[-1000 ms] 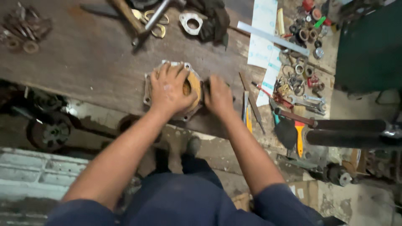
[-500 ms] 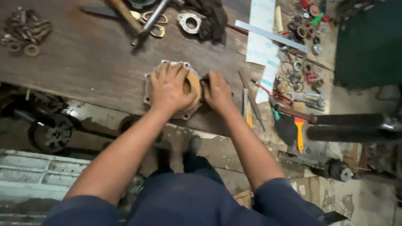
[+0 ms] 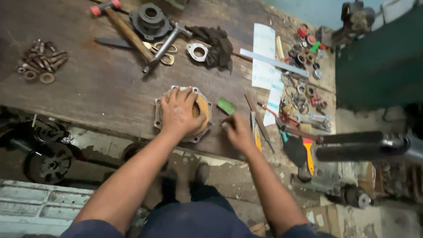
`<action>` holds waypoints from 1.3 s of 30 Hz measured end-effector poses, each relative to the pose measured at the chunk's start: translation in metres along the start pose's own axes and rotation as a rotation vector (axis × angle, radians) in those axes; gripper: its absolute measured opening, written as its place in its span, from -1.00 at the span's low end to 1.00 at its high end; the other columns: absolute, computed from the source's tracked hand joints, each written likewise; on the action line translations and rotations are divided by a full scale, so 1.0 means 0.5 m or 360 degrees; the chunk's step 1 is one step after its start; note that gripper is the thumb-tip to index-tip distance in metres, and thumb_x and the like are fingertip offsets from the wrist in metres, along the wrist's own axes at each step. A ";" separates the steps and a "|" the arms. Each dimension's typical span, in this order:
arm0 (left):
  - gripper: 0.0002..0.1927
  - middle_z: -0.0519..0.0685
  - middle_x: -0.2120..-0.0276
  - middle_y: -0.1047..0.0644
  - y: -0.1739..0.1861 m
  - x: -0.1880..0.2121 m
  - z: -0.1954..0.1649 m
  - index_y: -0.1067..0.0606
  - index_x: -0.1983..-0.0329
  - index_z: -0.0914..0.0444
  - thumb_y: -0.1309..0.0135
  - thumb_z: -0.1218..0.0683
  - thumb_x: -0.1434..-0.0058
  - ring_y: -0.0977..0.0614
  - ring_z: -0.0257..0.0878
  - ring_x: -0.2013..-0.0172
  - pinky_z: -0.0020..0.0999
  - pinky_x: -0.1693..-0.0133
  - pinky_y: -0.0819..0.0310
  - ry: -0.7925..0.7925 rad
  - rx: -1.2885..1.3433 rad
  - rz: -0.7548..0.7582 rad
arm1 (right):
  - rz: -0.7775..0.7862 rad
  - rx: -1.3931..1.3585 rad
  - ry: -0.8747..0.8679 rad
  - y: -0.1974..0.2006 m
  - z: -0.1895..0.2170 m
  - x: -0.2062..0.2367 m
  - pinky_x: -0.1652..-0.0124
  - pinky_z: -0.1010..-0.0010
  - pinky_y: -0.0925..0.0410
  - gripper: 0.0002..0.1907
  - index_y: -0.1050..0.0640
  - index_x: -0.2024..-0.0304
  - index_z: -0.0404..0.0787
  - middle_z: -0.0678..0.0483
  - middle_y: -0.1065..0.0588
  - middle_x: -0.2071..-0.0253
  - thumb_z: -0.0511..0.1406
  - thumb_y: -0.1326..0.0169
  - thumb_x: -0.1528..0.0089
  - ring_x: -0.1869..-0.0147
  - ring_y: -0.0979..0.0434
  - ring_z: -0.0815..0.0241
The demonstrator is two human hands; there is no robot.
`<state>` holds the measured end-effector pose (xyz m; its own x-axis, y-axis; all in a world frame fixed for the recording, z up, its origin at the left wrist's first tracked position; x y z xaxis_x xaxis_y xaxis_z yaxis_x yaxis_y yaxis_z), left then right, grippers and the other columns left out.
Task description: The person holds a round metal pump housing steady on a cluttered workbench with one hand while scraping the old gasket material off its flat face with a handheld scraper, working around the bolt holes and the central opening throughout the clip.
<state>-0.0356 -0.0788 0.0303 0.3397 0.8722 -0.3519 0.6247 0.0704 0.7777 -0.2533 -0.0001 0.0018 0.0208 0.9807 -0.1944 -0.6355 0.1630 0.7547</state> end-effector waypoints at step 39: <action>-0.38 -0.10 -0.21 -0.49 -0.005 0.001 0.010 -0.55 -0.06 0.04 -0.28 -0.26 0.07 -0.39 0.08 -0.26 0.27 -0.18 -0.17 0.0000 -0.0168 -0.0030 | 0.0364 0.0432 0.0383 -0.075 0.017 -0.052 0.23 -0.14 -0.39 -0.68 -0.36 -0.01 -0.17 -0.21 -0.57 0.20 -0.27 -0.09 -0.23 0.13 -0.59 -0.32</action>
<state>-0.0332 -0.0809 0.0256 0.3287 0.8702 -0.3670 0.5537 0.1372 0.8214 -0.2235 -0.0308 -0.0164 -0.2982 0.9470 -0.1196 -0.3761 -0.0014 0.9266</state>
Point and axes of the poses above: each hand's wrist, its own x-axis away from the middle knuckle, its own y-axis out of the back of the hand, z = x × y, the point moved 5 cm from there along -x, towards the middle knuckle
